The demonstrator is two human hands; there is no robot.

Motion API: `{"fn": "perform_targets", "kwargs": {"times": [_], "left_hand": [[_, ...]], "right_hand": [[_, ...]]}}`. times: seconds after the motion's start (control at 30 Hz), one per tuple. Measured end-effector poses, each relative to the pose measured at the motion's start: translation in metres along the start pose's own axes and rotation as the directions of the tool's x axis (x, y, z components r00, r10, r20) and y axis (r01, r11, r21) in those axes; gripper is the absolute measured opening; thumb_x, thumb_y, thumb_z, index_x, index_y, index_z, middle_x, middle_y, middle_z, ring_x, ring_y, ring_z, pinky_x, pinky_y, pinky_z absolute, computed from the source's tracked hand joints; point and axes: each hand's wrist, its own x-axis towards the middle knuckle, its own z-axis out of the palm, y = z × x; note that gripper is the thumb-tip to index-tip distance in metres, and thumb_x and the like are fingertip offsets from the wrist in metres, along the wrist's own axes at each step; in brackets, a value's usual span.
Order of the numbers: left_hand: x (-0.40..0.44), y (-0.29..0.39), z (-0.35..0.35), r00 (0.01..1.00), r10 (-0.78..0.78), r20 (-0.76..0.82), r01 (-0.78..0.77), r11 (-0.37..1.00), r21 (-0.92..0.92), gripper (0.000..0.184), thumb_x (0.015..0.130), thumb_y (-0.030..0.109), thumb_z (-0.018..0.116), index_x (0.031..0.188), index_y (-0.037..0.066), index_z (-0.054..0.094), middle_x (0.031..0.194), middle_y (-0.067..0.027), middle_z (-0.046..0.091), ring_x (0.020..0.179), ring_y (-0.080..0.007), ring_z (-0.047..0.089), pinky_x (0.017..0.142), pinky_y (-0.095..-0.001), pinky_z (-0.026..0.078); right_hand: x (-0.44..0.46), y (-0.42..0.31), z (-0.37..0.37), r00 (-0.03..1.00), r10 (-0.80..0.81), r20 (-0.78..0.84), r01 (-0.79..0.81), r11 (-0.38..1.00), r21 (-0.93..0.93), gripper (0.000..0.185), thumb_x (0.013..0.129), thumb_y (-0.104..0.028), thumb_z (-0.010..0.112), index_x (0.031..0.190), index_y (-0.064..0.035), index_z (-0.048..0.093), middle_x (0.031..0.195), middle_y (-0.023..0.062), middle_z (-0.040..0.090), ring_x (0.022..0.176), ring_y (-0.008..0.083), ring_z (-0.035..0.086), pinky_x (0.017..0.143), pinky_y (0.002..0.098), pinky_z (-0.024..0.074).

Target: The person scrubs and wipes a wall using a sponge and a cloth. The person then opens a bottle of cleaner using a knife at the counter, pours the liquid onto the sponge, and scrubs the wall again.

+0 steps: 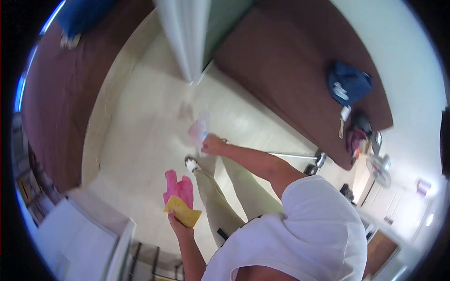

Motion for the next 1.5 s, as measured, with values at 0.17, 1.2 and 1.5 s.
{"fn": "perform_targets", "kwargs": {"times": [0.17,1.2,1.5], "left_hand": [[-0.054,0.018,0.033,0.969,0.086,0.232,-0.110,0.990,0.091,0.052,0.087,0.038,0.043,0.128,0.006,0.039,0.125,-0.0097,0.047,0.115,-0.0264,0.048,0.093,-0.0411,0.042],[-0.265,-0.211,0.356,0.534,-0.266,0.803,-0.254,0.855,0.452,0.054,0.086,0.041,0.044,0.129,0.009,0.041,0.128,-0.0096,0.047,0.117,-0.0283,0.046,0.094,-0.0464,0.041],[-0.229,-0.180,0.435,0.612,-0.156,0.775,-0.265,0.883,0.387,0.045,0.085,0.036,0.049,0.121,0.009,0.046,0.118,-0.0063,0.054,0.108,-0.0233,0.053,0.090,-0.0409,0.045]], "right_hand": [[-0.111,-0.066,-0.106,0.997,0.074,-0.003,-0.073,0.993,0.090,0.029,0.072,-0.029,0.057,0.065,-0.0012,0.060,0.063,0.0188,0.057,0.059,0.0324,0.058,0.059,0.0425,0.0452],[-0.694,-0.083,-0.353,0.524,0.487,-0.698,-0.550,0.820,0.159,0.044,0.080,-0.039,0.055,0.065,0.0006,0.064,0.059,0.0213,0.057,0.055,0.0371,0.057,0.056,0.0450,0.0453],[-0.580,0.005,-0.426,0.610,0.490,-0.623,-0.494,0.850,0.184,0.040,0.079,-0.034,0.056,0.061,0.0006,0.063,0.057,0.0205,0.057,0.054,0.0368,0.057,0.055,0.0446,0.0461]]}}
